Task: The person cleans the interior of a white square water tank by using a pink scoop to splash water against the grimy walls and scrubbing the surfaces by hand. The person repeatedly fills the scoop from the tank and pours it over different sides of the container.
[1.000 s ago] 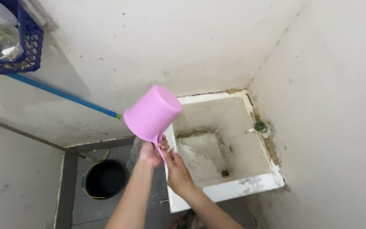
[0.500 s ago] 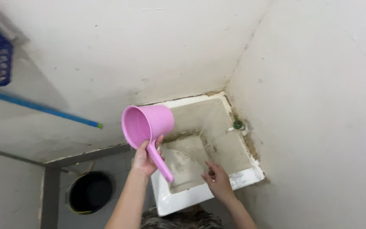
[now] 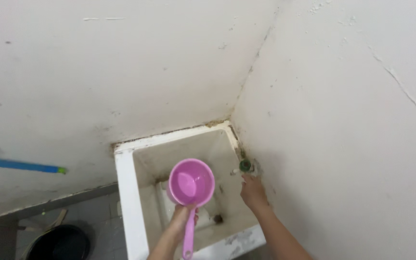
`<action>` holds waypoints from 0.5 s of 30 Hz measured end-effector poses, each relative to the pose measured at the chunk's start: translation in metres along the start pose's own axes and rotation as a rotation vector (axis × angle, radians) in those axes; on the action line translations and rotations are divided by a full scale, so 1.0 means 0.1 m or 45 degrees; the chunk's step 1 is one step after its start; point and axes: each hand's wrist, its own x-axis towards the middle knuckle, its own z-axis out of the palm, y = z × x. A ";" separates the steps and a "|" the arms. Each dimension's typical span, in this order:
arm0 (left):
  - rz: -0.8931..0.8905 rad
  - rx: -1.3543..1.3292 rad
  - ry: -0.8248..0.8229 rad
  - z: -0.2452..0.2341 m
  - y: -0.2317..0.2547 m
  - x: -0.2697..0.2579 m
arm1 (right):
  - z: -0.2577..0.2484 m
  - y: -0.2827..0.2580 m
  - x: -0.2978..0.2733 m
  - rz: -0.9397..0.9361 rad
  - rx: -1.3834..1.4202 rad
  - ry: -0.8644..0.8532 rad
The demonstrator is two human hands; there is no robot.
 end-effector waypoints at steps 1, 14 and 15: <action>-0.001 -0.001 -0.010 0.04 -0.10 0.12 | 0.01 0.02 0.11 -0.029 -0.067 -0.042; -0.043 0.047 -0.067 0.38 -0.69 1.05 | 0.14 0.09 1.04 0.130 -0.490 -0.406; -0.024 0.041 -0.073 0.39 -0.73 1.05 | 0.09 0.00 1.04 0.149 -0.505 -0.425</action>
